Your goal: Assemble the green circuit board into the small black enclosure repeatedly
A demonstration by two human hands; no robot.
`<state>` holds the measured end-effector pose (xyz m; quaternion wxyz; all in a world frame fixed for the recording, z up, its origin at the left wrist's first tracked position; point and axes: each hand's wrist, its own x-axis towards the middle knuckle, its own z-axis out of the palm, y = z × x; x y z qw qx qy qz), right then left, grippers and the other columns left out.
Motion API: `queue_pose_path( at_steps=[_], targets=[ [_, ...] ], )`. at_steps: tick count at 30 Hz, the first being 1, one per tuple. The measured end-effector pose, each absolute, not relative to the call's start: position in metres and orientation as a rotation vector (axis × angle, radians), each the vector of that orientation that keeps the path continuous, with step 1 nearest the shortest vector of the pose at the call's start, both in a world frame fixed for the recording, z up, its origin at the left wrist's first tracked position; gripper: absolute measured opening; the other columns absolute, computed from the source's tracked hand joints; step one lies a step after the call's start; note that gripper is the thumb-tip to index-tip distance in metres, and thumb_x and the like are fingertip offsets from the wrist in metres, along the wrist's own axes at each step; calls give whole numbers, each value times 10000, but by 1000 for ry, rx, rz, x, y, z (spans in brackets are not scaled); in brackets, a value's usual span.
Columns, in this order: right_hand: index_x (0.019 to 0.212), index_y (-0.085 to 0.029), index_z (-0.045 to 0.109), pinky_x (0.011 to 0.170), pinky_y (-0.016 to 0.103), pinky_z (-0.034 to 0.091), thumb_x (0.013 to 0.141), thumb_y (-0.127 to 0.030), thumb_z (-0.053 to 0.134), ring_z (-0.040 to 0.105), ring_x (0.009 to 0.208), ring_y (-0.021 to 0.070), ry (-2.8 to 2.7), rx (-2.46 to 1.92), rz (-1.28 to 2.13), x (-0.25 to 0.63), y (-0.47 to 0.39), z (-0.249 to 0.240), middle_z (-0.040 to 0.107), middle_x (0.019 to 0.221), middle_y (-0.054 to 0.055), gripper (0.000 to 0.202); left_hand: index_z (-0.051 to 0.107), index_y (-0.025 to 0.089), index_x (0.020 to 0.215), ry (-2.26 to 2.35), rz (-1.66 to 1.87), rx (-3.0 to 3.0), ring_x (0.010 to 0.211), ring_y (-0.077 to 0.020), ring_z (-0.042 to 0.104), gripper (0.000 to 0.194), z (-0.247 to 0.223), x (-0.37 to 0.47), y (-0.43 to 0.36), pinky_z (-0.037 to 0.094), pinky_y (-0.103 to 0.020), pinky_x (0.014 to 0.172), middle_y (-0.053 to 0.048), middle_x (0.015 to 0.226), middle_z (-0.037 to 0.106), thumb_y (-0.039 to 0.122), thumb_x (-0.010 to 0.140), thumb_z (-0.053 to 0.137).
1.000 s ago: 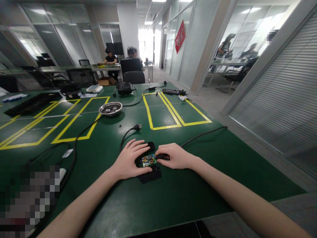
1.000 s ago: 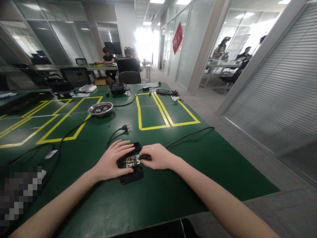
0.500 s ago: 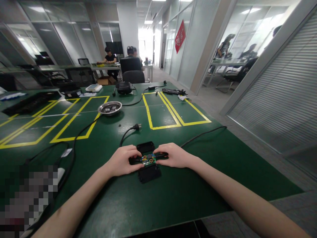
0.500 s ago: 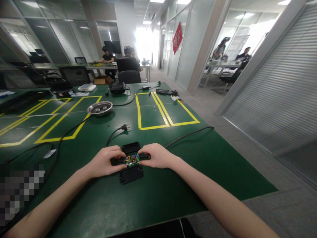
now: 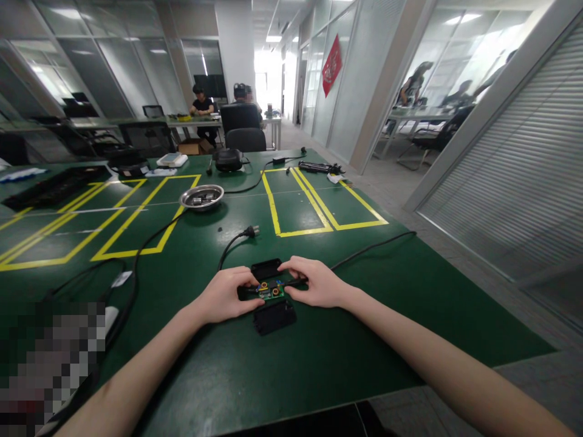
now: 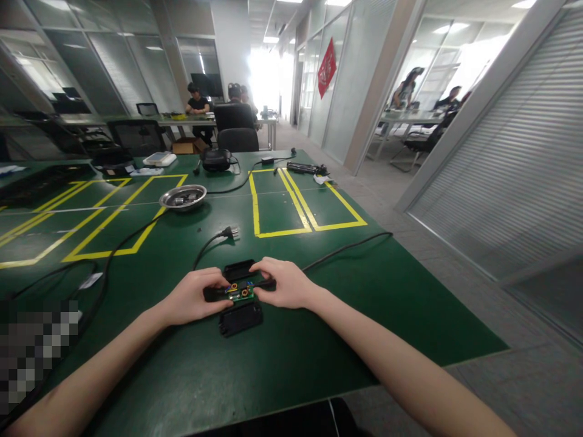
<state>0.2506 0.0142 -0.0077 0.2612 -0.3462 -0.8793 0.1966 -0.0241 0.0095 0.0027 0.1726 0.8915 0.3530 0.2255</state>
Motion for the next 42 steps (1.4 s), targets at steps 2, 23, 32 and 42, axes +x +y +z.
queue_pose_path(
  at_steps=[2,23,32,42],
  targets=[
    [1344,-192,633,796,341,566,856,-362,732,699,877,203,-2373,-988,467,248,13,-9,664,1206,103,526,667,183,810,1011,637,2526,688,-158,648,187,2,-24,10,454,-247,621,-17,803,698,319,825,794],
    [1231,-202,678,849,358,590,831,-420,794,712,943,215,-2377,-896,531,251,8,-6,626,1286,111,470,746,204,912,981,606,2638,741,-189,665,208,4,-26,13,496,-299,726,-24,777,701,410,891,762],
    [1025,-185,732,715,284,557,834,-300,790,640,815,155,-2374,-849,575,260,13,-5,612,1088,70,230,789,191,1001,993,579,2518,626,-139,639,262,6,-27,12,462,-245,610,-10,777,702,426,887,764],
    [1081,-169,784,721,277,552,871,-289,799,675,821,171,-2418,-844,572,262,18,-6,676,951,56,243,811,176,1052,1065,501,2406,667,-149,670,264,12,-25,11,471,-232,640,-37,828,769,367,871,791]
  ],
)
